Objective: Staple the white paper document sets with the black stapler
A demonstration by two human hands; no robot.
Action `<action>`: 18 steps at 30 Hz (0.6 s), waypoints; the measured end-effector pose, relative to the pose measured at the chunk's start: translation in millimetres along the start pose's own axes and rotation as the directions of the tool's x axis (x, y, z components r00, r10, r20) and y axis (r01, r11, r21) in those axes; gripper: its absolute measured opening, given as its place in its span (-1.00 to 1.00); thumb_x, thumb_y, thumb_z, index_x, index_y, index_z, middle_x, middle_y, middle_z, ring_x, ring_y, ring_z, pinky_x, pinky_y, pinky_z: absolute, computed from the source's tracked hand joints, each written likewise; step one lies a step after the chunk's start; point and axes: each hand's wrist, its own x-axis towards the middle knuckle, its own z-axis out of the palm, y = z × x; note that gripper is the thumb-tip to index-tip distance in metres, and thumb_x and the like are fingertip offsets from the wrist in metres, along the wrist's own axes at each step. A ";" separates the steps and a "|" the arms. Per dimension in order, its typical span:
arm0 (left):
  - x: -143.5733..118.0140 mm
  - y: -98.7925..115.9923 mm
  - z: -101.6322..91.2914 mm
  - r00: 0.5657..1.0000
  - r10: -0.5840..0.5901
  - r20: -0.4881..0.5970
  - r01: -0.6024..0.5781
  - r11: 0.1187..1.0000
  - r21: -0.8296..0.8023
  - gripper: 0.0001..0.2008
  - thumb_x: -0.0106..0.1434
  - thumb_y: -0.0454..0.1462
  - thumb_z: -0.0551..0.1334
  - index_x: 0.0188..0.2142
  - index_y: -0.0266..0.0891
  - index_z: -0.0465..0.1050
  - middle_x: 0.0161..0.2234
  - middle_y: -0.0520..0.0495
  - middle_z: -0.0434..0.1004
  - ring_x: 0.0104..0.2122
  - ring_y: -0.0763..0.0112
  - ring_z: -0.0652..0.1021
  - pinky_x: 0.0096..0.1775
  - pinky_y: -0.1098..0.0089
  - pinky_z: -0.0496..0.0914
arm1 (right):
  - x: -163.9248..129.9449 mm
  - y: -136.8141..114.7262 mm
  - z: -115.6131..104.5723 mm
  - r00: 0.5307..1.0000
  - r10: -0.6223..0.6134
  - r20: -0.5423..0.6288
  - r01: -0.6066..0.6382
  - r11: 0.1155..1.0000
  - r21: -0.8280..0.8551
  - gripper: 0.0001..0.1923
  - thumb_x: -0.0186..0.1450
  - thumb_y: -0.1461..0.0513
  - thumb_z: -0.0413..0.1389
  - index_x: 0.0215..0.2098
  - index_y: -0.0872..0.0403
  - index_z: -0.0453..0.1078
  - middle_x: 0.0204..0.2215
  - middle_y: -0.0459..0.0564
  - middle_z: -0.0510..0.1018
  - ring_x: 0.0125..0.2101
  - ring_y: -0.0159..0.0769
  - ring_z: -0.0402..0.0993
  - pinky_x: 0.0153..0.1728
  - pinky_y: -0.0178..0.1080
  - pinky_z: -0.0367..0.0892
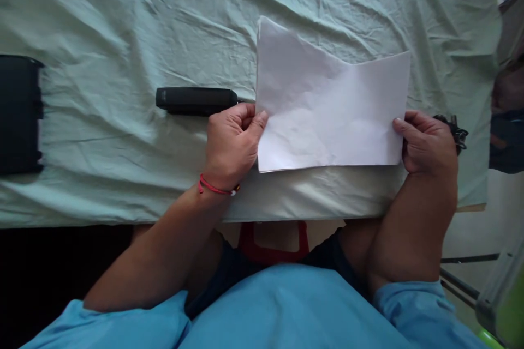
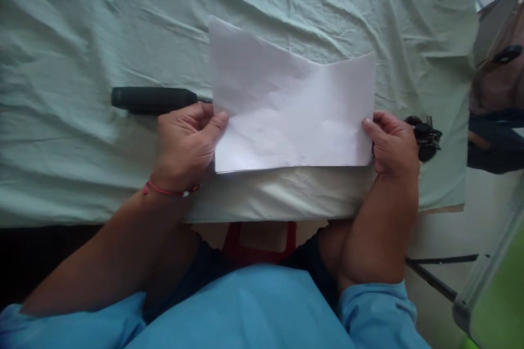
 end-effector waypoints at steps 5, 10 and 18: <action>-0.2 -5.6 -1.2 0.999 -0.021 0.036 0.021 1.000 0.010 -0.83 0.33 -0.13 0.44 -0.32 -0.17 0.66 -0.40 -0.02 0.66 -0.41 0.34 0.59 -0.41 0.39 0.46 | -1.7 0.0 5.8 0.998 -0.010 -0.064 0.009 1.000 -0.012 -0.69 -0.04 0.20 0.42 -0.31 0.09 0.61 -0.44 -0.11 0.61 -0.51 -0.47 0.40 -0.50 -0.38 0.35; 1.1 13.6 -6.3 0.944 -0.155 0.292 0.187 0.979 -0.085 -0.73 0.13 -0.16 0.56 -0.22 -0.19 0.64 -0.33 -0.08 0.69 -0.30 0.23 0.67 -0.30 0.32 0.59 | 0.5 2.1 2.7 0.986 -0.060 -0.157 0.061 0.998 0.002 -0.71 -0.06 0.21 0.37 -0.33 0.09 0.62 -0.43 -0.13 0.62 -0.50 -0.48 0.41 -0.48 -0.38 0.36; -2.0 42.9 -10.2 0.930 -0.303 0.208 0.259 0.942 0.216 -0.80 0.28 -0.28 0.41 -0.48 -0.20 0.54 -0.63 0.11 0.35 -0.62 0.53 0.31 -0.56 0.44 0.18 | 1.7 5.5 -3.9 0.985 -0.045 -0.164 0.042 0.999 -0.024 -0.70 -0.09 0.22 0.37 -0.35 0.11 0.64 -0.42 -0.09 0.64 -0.51 -0.48 0.42 -0.49 -0.39 0.35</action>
